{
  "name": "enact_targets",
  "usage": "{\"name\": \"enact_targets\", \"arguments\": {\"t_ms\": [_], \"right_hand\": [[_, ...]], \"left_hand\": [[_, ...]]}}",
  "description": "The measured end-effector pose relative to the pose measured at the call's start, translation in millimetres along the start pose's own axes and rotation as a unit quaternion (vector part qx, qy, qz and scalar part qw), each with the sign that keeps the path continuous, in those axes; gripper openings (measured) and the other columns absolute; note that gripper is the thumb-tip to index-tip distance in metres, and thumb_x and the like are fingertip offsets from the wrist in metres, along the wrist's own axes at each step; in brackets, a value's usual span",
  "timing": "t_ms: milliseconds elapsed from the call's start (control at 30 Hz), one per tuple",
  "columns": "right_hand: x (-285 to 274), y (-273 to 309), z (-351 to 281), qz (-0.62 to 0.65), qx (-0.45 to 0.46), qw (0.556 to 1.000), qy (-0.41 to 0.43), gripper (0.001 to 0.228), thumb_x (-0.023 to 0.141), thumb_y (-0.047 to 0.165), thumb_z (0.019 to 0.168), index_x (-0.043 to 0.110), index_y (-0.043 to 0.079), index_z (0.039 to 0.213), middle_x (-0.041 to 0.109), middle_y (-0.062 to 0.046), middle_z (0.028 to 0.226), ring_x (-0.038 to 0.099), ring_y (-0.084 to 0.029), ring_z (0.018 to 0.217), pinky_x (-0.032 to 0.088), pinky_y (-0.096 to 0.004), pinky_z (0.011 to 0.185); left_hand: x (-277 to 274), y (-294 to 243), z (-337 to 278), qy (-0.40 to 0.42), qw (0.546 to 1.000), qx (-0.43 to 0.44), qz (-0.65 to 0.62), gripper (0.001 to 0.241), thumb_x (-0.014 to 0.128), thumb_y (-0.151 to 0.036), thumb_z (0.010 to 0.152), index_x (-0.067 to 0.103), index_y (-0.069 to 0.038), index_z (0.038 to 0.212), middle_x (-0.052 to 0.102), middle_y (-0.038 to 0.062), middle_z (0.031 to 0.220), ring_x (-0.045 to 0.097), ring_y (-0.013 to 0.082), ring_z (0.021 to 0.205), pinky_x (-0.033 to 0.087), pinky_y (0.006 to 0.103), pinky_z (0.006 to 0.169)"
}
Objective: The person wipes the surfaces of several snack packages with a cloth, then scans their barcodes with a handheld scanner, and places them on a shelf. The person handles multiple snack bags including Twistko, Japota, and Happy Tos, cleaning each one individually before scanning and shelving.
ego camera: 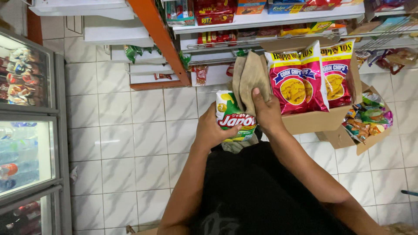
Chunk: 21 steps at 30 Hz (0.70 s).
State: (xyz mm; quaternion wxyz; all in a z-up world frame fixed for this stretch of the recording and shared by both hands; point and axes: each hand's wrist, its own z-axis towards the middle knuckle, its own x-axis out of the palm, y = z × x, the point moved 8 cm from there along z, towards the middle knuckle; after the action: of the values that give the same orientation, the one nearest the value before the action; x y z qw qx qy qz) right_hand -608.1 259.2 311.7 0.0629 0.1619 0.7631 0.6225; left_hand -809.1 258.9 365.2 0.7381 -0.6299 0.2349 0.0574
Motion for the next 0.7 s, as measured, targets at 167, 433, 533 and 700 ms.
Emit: {"name": "enact_targets", "arguments": {"t_ms": [167,433,533,700], "right_hand": [[-21,-39,16,0.14,0.104,0.984,-0.037,0.051,0.062,0.04,0.105,0.062,-0.007,0.123,0.069,-0.012,0.108,0.068,-0.021,0.095,0.058,-0.036,0.082],[-44,13,0,-0.157,0.005,0.953,0.26,0.054,0.061,0.044,0.1,0.067,-0.002,0.127,0.074,-0.01,0.113,0.069,-0.02,0.105,0.055,-0.035,0.091],[-7,15,-19,-0.291,-0.055,0.904,0.309,0.051,0.069,0.037,0.092,0.065,0.002,0.128,0.076,-0.013,0.107,0.072,-0.024,0.098,0.056,-0.036,0.085],[31,31,-25,-0.348,-0.163,0.905,0.183,0.04,0.066,0.035,0.096,0.07,0.002,0.118,0.075,-0.02,0.088,0.076,-0.03,0.083,0.056,-0.039,0.075]], "left_hand": [[4,-1,2,0.033,0.999,0.02,0.005,0.081,0.09,-0.043,0.065,0.057,-0.002,0.128,0.075,0.014,0.105,0.076,0.0283,0.093,0.06,0.0382,0.083],[16,14,-7,0.134,0.989,-0.055,-0.013,0.075,0.088,-0.037,0.061,0.062,-0.004,0.123,0.076,0.014,0.105,0.075,0.0299,0.097,0.059,0.0387,0.086],[30,14,-8,0.165,0.985,-0.056,0.008,0.071,0.089,-0.036,0.058,0.067,-0.006,0.118,0.075,0.014,0.107,0.074,0.0317,0.1,0.058,0.0406,0.085],[29,19,-13,0.181,0.979,-0.058,0.075,0.065,0.089,-0.043,0.06,0.071,-0.012,0.115,0.076,0.012,0.105,0.073,0.0336,0.099,0.058,0.0409,0.083]]}}
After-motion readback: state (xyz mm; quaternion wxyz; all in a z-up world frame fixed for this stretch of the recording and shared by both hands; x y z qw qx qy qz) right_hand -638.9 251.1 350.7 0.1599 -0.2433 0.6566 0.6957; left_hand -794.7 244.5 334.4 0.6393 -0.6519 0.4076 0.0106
